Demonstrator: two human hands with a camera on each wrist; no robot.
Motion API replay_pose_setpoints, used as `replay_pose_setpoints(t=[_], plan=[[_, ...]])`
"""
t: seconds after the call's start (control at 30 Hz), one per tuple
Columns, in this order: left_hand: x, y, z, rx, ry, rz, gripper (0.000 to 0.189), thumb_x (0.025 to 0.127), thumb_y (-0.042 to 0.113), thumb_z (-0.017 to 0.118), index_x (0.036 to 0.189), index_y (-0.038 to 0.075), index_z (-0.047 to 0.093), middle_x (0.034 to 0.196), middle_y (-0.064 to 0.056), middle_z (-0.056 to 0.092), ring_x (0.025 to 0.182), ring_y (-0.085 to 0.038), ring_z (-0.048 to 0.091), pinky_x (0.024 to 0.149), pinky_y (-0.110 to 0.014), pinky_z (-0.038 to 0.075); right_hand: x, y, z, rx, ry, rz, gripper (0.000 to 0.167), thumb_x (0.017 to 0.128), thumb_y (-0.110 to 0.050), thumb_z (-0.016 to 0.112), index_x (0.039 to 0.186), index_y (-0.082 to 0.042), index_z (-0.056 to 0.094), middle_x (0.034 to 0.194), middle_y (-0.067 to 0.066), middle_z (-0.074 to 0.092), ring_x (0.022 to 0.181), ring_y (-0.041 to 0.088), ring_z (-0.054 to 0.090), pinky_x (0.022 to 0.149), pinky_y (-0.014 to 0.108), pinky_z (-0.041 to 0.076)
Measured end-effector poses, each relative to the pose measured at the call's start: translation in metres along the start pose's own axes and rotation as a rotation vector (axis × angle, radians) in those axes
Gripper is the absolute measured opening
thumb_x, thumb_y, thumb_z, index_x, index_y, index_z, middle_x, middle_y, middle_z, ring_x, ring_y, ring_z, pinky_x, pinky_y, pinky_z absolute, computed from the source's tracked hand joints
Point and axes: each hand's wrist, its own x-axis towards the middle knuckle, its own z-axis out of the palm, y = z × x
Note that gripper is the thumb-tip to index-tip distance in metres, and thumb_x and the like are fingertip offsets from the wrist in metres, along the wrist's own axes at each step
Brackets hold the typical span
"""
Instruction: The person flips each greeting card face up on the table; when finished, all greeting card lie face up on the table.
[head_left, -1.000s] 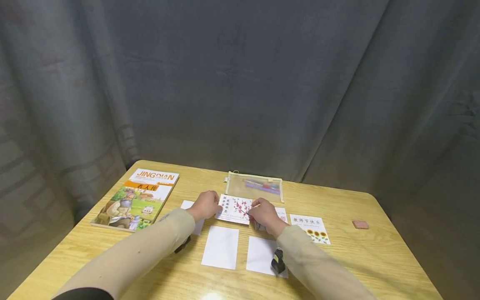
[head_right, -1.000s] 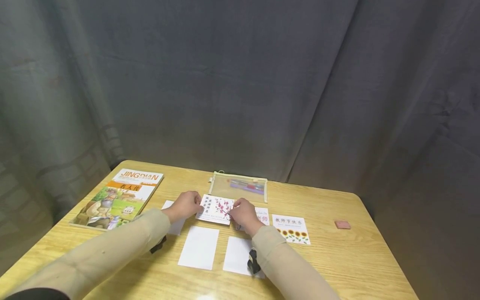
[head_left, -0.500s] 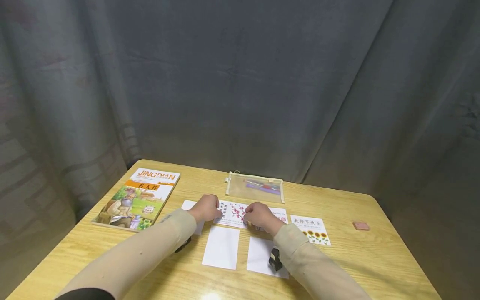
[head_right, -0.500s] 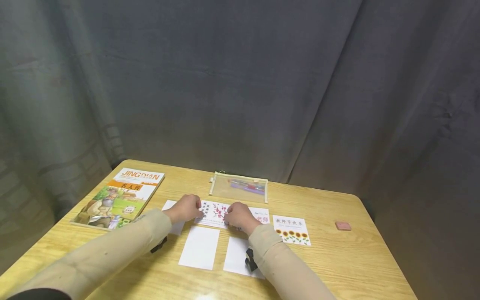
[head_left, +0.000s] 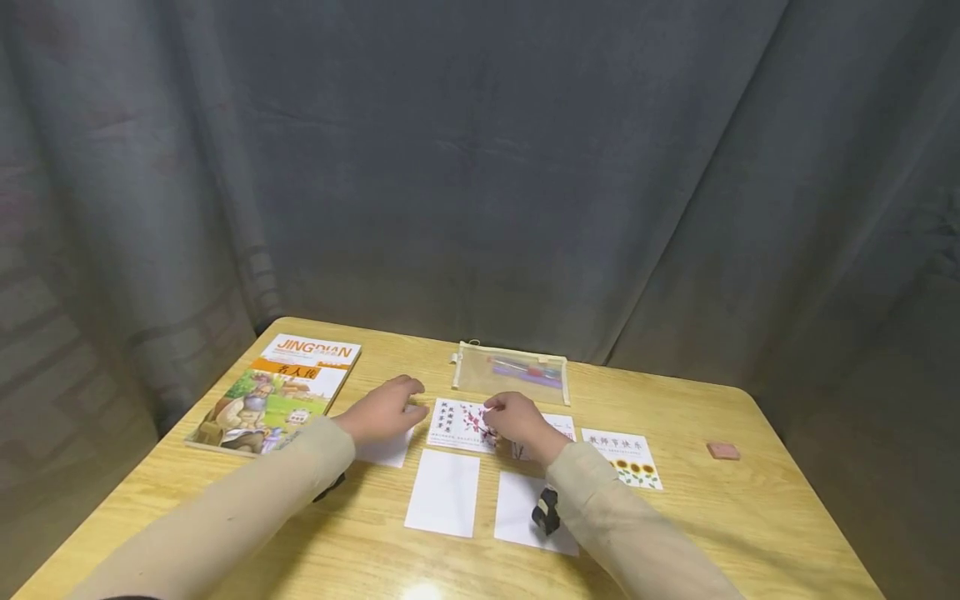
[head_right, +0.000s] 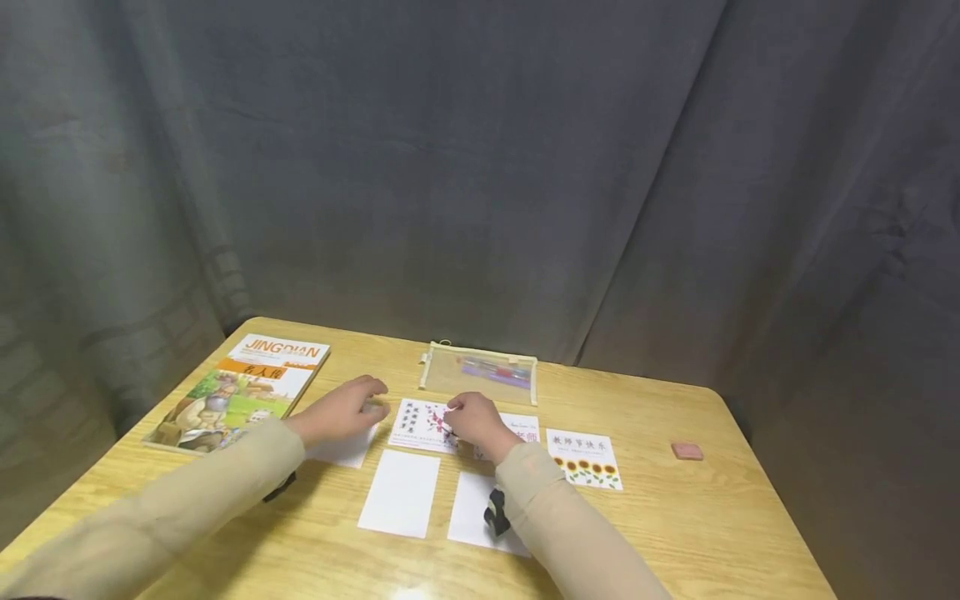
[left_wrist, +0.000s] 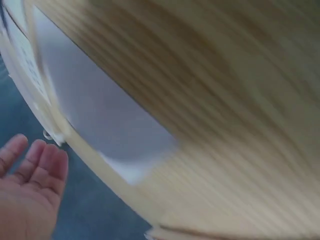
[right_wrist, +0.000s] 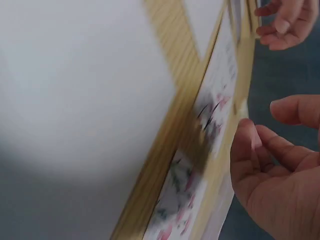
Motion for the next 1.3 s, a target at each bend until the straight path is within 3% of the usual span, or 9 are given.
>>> replay_pose_setpoints(t=[0.1, 0.23, 0.43, 0.57, 0.7, 0.87, 1.03, 1.17, 1.3], plan=[[-0.013, -0.01, -0.009, 0.075, -0.036, 0.044, 0.051, 0.103, 0.03, 0.059, 0.136, -0.008, 0.057, 0.14, -0.026, 0.055, 0.133, -0.045, 0.05, 0.112, -0.056, 0.04, 0.0, -0.006, 0.009, 0.176, -0.046, 0.028, 0.034, 0.096, -0.008, 0.062, 0.125, 0.01, 0.066, 0.107, 0.014, 0.07, 0.093, 0.024, 0.066, 0.086, 0.041, 0.057], [-0.028, -0.023, -0.013, 0.149, -0.105, 0.082, 0.063, 0.103, 0.038, 0.059, 0.143, -0.01, 0.051, 0.148, -0.031, 0.046, 0.14, -0.048, 0.042, 0.116, -0.057, 0.035, 0.001, -0.014, 0.023, 0.441, -0.11, 0.045, 0.037, 0.1, -0.006, 0.059, 0.131, 0.014, 0.059, 0.118, 0.021, 0.067, 0.104, 0.03, 0.068, 0.093, 0.041, 0.056], [-0.048, -0.025, -0.018, 0.164, -0.26, 0.096, 0.081, 0.105, 0.053, 0.051, 0.157, -0.007, 0.034, 0.163, -0.03, 0.026, 0.151, -0.048, 0.023, 0.121, -0.058, 0.023, 0.0, -0.031, 0.041, 0.663, -0.179, 0.046, 0.042, 0.101, -0.002, 0.054, 0.137, 0.021, 0.048, 0.131, 0.03, 0.059, 0.12, 0.039, 0.062, 0.103, 0.043, 0.052], [-0.054, -0.023, -0.015, 0.167, -0.335, 0.064, 0.093, 0.102, 0.062, 0.05, 0.158, -0.008, 0.028, 0.166, -0.03, 0.017, 0.153, -0.047, 0.015, 0.122, -0.059, 0.019, 0.001, -0.044, 0.056, 0.78, -0.176, 0.12, 0.046, 0.099, 0.002, 0.055, 0.139, 0.021, 0.045, 0.122, 0.028, 0.062, 0.108, 0.03, 0.066, 0.098, 0.038, 0.055], [-0.055, -0.021, -0.008, 0.164, -0.373, 0.027, 0.099, 0.101, 0.065, 0.048, 0.159, -0.011, 0.022, 0.167, -0.032, 0.008, 0.154, -0.047, 0.006, 0.123, -0.06, 0.013, 0.003, -0.055, 0.068, 0.831, -0.155, 0.182, 0.043, 0.094, 0.002, 0.057, 0.134, 0.018, 0.052, 0.11, 0.019, 0.063, 0.094, 0.02, 0.063, 0.093, 0.034, 0.058], [-0.054, -0.018, -0.005, 0.176, -0.367, 0.004, 0.1, 0.1, 0.066, 0.049, 0.159, -0.011, 0.022, 0.166, -0.032, 0.007, 0.154, -0.046, 0.006, 0.124, -0.059, 0.013, 0.005, -0.064, 0.075, 0.887, -0.137, 0.238, 0.033, 0.092, -0.001, 0.058, 0.122, 0.013, 0.056, 0.11, 0.02, 0.057, 0.099, 0.026, 0.06, 0.098, 0.038, 0.056], [-0.054, -0.017, -0.002, 0.193, -0.363, -0.004, 0.101, 0.1, 0.065, 0.05, 0.157, -0.014, 0.022, 0.165, -0.036, 0.007, 0.154, -0.048, 0.007, 0.124, -0.058, 0.013, 0.007, -0.069, 0.074, 0.867, -0.137, 0.278, 0.043, 0.093, -0.006, 0.062, 0.131, 0.012, 0.052, 0.113, 0.023, 0.059, 0.094, 0.026, 0.064, 0.093, 0.036, 0.058], [-0.054, -0.018, 0.001, 0.116, -0.341, -0.002, 0.101, 0.101, 0.062, 0.052, 0.155, -0.017, 0.022, 0.163, -0.039, 0.007, 0.152, -0.052, 0.005, 0.123, -0.061, 0.011, 0.008, -0.071, 0.072, 0.815, -0.126, 0.31, 0.044, 0.095, -0.01, 0.062, 0.134, 0.008, 0.055, 0.113, 0.022, 0.063, 0.085, 0.022, 0.063, 0.082, 0.033, 0.059], [-0.055, -0.023, 0.004, 0.017, -0.325, -0.022, 0.102, 0.1, 0.06, 0.055, 0.155, -0.018, 0.019, 0.163, -0.04, 0.003, 0.152, -0.054, 0.001, 0.122, -0.064, 0.008, 0.008, -0.072, 0.075, 0.834, -0.101, 0.287, 0.04, 0.097, -0.009, 0.061, 0.133, 0.009, 0.057, 0.108, 0.018, 0.063, 0.084, 0.021, 0.061, 0.078, 0.031, 0.059]])
